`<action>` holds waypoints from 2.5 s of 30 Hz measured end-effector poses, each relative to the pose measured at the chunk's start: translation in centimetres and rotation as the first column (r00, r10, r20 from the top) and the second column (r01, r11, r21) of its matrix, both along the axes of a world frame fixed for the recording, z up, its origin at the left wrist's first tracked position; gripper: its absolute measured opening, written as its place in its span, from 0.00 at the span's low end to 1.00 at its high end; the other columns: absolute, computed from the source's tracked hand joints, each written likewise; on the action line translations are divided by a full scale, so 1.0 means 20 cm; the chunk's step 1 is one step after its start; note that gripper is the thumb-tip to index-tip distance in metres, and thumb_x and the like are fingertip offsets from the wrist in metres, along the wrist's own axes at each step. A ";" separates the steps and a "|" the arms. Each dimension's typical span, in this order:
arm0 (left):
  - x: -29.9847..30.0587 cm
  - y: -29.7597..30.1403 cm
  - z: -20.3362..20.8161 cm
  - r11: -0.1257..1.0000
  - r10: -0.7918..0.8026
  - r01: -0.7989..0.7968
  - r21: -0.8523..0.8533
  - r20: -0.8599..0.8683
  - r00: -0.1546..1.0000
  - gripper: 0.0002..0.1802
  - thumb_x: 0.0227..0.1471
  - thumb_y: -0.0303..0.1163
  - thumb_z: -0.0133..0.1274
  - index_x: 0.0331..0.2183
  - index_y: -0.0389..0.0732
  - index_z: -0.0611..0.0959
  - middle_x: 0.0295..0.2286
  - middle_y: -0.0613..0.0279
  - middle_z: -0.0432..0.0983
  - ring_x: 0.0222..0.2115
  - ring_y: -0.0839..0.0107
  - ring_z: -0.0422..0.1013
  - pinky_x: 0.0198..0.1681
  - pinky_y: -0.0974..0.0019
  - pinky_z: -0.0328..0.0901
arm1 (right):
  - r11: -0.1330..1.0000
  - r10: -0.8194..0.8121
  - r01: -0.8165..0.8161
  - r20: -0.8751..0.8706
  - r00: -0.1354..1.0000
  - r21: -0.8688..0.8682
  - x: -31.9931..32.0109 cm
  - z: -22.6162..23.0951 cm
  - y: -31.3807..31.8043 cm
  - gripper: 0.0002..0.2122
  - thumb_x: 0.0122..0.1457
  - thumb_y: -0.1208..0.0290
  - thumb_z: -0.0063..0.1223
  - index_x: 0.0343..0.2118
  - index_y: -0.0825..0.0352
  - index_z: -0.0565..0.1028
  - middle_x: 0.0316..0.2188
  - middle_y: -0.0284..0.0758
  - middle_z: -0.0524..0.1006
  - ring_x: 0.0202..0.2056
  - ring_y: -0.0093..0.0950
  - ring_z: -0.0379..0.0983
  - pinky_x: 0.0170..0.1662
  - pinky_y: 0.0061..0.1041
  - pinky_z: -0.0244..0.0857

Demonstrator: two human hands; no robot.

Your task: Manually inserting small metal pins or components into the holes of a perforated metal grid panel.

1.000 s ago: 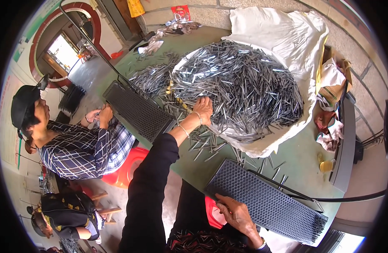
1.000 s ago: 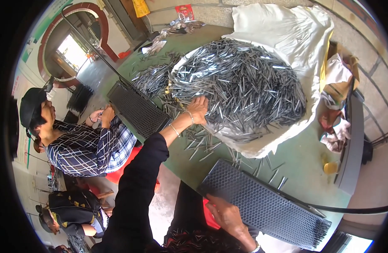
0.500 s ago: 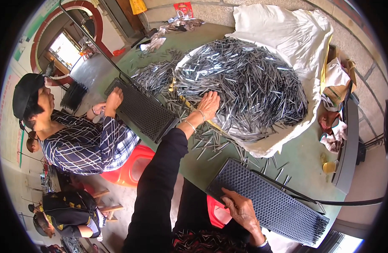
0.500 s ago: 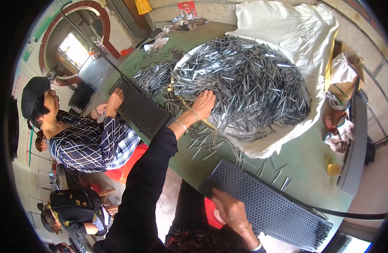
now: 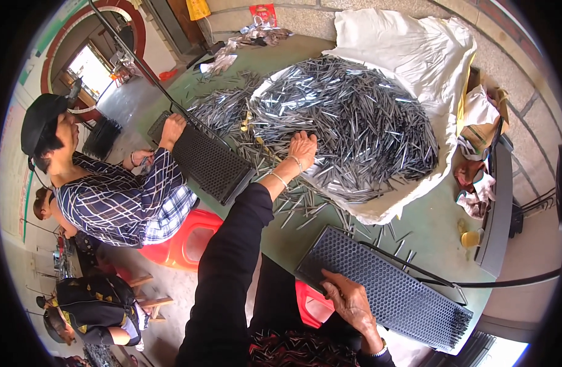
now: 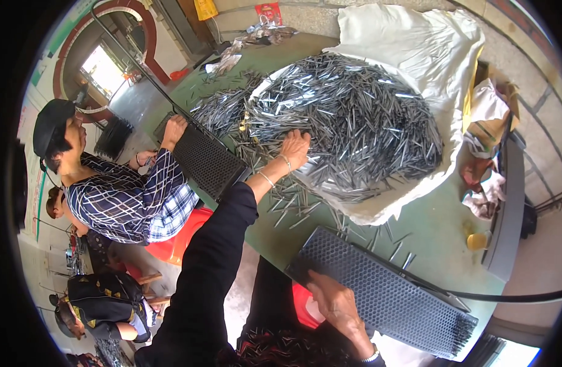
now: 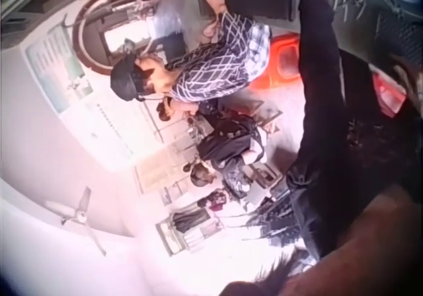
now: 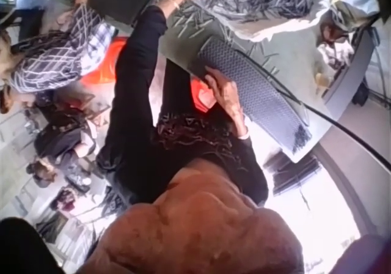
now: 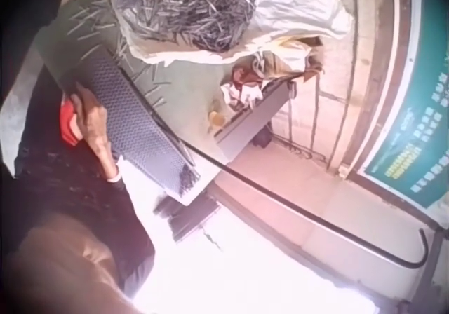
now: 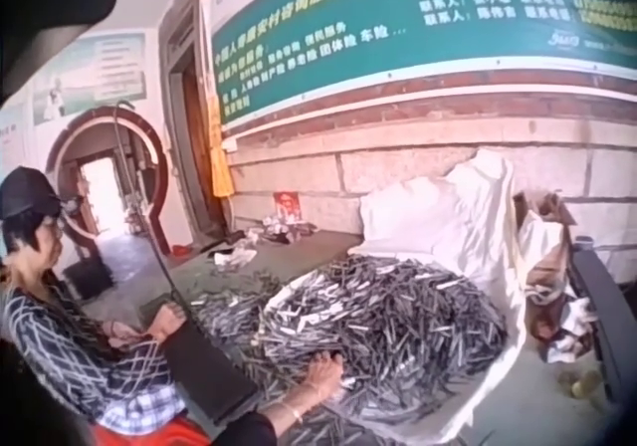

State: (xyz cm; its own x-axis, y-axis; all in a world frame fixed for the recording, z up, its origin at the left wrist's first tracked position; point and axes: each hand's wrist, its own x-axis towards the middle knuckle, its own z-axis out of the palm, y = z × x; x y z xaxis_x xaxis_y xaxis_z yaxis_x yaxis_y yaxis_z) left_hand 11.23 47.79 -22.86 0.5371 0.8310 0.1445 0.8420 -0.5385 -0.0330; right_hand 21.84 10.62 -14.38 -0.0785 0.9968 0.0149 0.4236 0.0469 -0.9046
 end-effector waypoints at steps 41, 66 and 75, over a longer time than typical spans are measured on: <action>0.25 -0.49 0.12 0.542 0.839 0.779 -0.316 0.261 -0.478 0.09 0.49 0.33 0.59 0.33 0.40 0.82 0.31 0.68 0.77 0.34 0.78 0.69 0.41 0.73 0.63 | 0.798 -0.474 0.163 0.437 0.764 0.580 0.09 -0.16 1.13 0.13 0.61 0.69 0.42 0.44 0.68 0.73 0.46 0.45 0.74 0.45 0.43 0.71 0.47 0.39 0.64; 0.20 -0.49 0.05 0.600 0.795 0.736 -0.313 0.133 -0.592 0.09 0.43 0.28 0.63 0.29 0.38 0.80 0.27 0.63 0.77 0.26 0.71 0.72 0.32 0.68 0.68 | 0.867 -0.364 0.194 0.319 0.875 0.459 -0.01 -0.18 0.96 0.18 0.63 0.73 0.40 0.55 0.68 0.64 0.55 0.45 0.66 0.56 0.40 0.62 0.56 0.32 0.58; 0.21 -0.63 0.16 0.671 0.740 0.628 -0.395 0.304 -0.599 0.09 0.41 0.27 0.64 0.28 0.34 0.83 0.28 0.61 0.78 0.27 0.73 0.72 0.32 0.70 0.66 | 0.837 -0.442 0.260 0.315 0.840 0.481 -0.04 -0.23 0.93 0.20 0.63 0.71 0.38 0.58 0.67 0.60 0.57 0.50 0.61 0.54 0.48 0.62 0.51 0.38 0.63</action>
State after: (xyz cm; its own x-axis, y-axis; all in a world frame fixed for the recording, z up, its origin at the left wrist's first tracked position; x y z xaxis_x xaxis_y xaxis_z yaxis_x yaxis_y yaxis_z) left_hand 15.51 35.15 -19.62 0.1282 0.9484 -0.2899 -0.8262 0.2639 0.4977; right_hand 21.06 29.20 -18.95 0.1866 0.8642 0.4673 0.7991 0.1432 -0.5840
